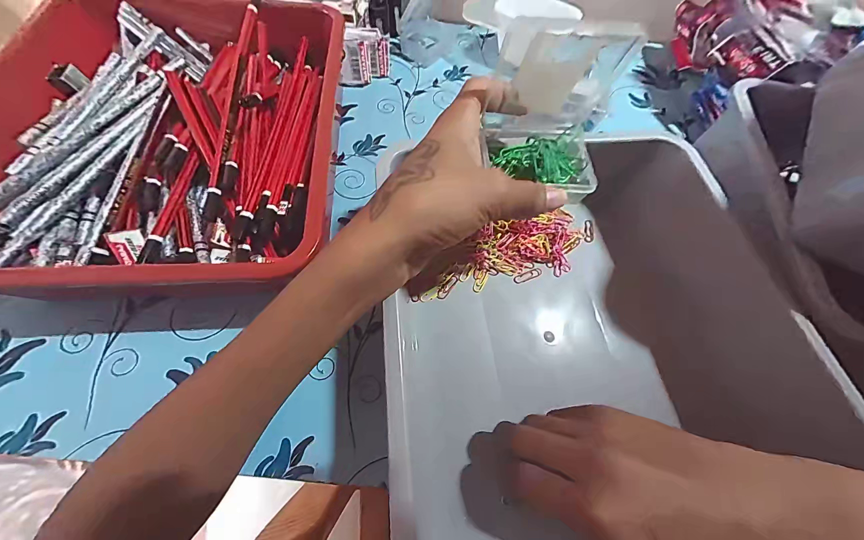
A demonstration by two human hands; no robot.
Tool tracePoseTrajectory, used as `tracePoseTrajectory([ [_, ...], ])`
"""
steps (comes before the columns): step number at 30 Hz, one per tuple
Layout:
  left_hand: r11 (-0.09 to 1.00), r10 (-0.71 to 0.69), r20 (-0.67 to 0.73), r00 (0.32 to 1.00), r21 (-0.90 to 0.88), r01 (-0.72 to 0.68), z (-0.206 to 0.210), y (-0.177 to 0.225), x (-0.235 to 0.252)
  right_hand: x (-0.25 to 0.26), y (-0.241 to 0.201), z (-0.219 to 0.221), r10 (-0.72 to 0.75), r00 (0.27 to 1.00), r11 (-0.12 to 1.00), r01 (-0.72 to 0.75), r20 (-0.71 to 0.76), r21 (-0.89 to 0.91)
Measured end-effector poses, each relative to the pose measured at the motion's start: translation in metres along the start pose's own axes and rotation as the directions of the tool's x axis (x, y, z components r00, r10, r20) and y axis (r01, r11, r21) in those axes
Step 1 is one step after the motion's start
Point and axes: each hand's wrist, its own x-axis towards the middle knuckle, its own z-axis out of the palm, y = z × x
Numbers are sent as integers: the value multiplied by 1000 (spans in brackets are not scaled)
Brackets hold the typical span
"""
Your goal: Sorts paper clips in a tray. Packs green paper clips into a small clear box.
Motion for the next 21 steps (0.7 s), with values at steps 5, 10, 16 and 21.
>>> tracePoseTrajectory([
  [5,1000,8,26,1000,5,-8,3,-1,-2,6,-2,-20,-41,999,965,36,-12,-260],
  [10,999,45,119,992,-8,-44,3,-4,-2,21,28,-77,165,895,900,-308,-415,-308],
  [16,999,37,143,989,-19,-34,0,-5,-6,21,60,-102,205,751,889,-411,-627,-202],
  [21,996,43,147,988,-86,-31,2,-1,-11,-5,82,-87,288,733,929,-369,-616,-4],
])
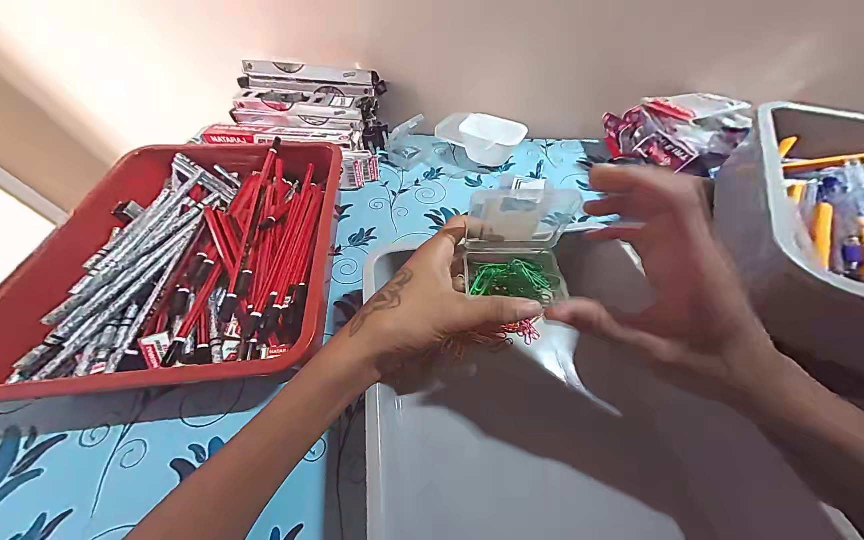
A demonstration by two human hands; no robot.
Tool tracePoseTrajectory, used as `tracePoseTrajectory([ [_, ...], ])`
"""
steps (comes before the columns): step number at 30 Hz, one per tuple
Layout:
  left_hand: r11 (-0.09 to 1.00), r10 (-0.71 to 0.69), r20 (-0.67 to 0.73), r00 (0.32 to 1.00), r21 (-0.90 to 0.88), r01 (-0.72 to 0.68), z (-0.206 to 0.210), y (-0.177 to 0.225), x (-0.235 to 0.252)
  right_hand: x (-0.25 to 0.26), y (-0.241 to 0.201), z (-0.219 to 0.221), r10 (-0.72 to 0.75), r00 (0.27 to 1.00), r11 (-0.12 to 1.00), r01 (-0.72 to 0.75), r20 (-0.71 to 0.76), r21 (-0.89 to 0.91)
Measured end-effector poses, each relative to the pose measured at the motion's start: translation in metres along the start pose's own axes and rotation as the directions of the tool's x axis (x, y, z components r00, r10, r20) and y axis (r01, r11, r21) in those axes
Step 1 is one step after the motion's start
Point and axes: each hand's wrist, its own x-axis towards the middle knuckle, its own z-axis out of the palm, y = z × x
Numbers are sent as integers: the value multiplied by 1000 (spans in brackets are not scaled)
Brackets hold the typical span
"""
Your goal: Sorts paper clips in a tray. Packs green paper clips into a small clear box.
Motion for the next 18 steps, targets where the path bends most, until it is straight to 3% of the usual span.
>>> tracePoseTrajectory([
  [2,1000,-4,8,1000,-5,4,1,2,1,-6,9,5,3,995,990,-16,96,137],
  [7,995,59,42,997,72,-62,-1,-3,3,-10,10,11,-7,994,969,-21,111,246],
  [12,897,233,69,970,370,-242,4,-8,4,-11,13,14,-62,998,983,62,-4,172],
  [14,831,305,15,952,484,-273,7,-11,3,-11,14,15,-71,997,985,76,-37,154],
  [18,792,372,-20,928,529,-306,7,-13,2,-11,11,14,-49,997,985,57,-55,161],
])
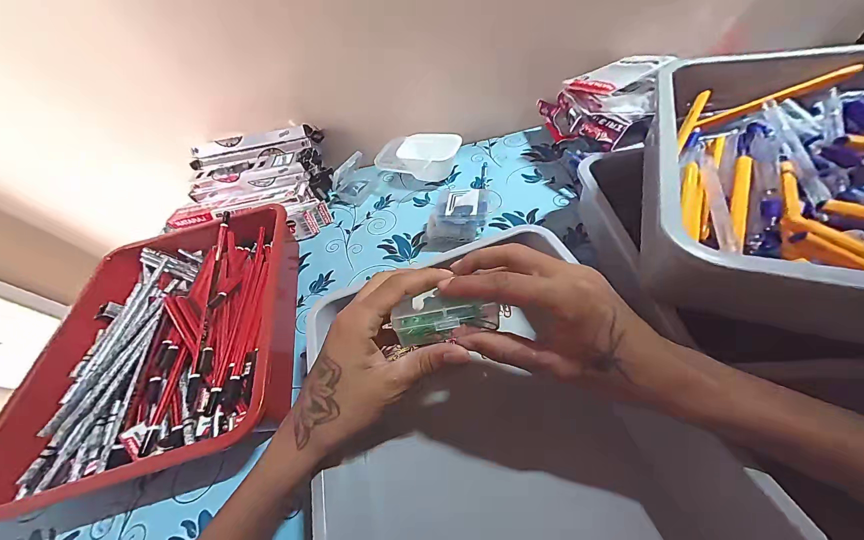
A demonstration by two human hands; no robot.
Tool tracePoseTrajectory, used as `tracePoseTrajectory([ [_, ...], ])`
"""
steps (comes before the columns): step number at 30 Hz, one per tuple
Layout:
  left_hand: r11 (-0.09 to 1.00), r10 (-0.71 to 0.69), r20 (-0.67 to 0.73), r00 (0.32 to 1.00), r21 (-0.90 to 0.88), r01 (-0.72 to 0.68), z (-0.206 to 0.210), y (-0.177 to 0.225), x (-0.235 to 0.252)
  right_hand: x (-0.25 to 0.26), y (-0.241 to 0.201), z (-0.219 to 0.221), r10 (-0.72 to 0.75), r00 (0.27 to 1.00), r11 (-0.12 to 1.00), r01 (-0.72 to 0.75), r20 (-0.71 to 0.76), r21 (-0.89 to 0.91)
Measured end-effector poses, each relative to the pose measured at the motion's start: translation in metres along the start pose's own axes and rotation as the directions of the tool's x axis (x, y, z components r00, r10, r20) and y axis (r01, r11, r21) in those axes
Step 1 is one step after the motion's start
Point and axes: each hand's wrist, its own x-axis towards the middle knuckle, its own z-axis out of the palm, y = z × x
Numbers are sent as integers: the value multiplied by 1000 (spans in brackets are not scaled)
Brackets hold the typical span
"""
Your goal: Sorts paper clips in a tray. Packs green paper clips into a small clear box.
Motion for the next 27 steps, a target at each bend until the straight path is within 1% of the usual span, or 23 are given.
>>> tracePoseTrajectory([
  [5,998,31,0,1000,-55,-31,-2,-2,0,1,0,-1,-9,1000,1000,9,5,19],
  [12,997,67,-24,997,-25,-67,-2,-3,1,1,2,-1,-15,1000,999,14,25,49],
  [14,997,63,-26,998,-35,-64,-1,-2,1,1,0,-1,23,999,992,-27,33,119],
  [17,996,59,0,998,-71,-59,1,-1,0,2,-4,-3,143,987,953,-156,68,259],
  [20,994,49,35,998,-96,-46,3,-2,0,2,-4,-4,198,975,934,-219,101,282],
  [23,996,49,31,998,-79,-47,2,-3,0,2,-5,-4,225,967,931,-250,122,267],
  [27,996,66,12,998,-55,-65,1,-4,1,1,-3,-2,195,973,922,-225,124,316],
])
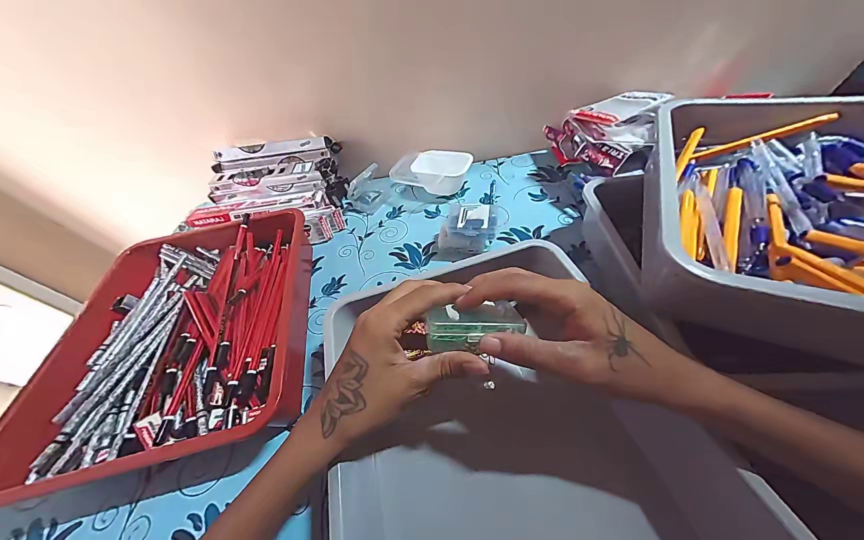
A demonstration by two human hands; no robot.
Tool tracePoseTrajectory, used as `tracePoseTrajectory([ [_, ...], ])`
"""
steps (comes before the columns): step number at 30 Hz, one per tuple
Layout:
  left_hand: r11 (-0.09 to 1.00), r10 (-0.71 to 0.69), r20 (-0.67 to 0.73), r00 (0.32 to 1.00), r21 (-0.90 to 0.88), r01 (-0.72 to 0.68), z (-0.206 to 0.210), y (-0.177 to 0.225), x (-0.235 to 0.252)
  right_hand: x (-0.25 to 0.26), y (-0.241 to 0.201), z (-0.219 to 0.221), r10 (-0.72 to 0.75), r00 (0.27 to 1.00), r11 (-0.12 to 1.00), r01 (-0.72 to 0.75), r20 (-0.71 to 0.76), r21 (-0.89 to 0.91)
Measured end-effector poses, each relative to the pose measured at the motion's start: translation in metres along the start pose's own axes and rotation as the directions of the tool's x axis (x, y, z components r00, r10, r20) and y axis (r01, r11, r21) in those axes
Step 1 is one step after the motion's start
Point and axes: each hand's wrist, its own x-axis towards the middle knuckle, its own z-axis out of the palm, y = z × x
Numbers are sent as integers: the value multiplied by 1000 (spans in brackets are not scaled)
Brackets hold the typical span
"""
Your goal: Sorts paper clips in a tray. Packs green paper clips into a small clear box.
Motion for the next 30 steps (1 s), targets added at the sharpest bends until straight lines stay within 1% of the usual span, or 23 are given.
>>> tracePoseTrajectory([
  [2,1000,-12,-16,1000,-25,11,0,1,0,1,1,1,-47,999,999,47,-2,-23],
  [6,994,-62,-36,997,-94,59,-2,3,-1,3,6,2,-210,977,969,211,25,-130],
  [8,990,-69,-19,997,-128,66,-3,3,-1,3,7,1,-254,966,949,260,55,-180],
  [11,988,-72,-11,997,-139,70,-3,5,-1,3,6,0,-293,954,919,298,58,-257],
  [15,991,-60,5,998,-119,60,-3,3,-1,1,6,0,-282,958,908,283,50,-308],
  [17,990,-82,39,996,-114,86,-4,3,0,1,7,1,-280,959,898,277,42,-342],
  [19,986,-90,75,993,-135,100,-5,3,1,1,7,3,-272,962,879,261,31,-400],
  [21,982,-87,82,993,-160,99,-6,5,1,2,6,2,-273,962,869,260,31,-421],
  [25,978,-99,73,992,-174,111,-5,8,2,1,7,2,-278,960,871,260,18,-416],
  [30,982,-109,79,991,-148,120,-6,8,2,0,5,2,-291,957,875,273,16,-399],
])
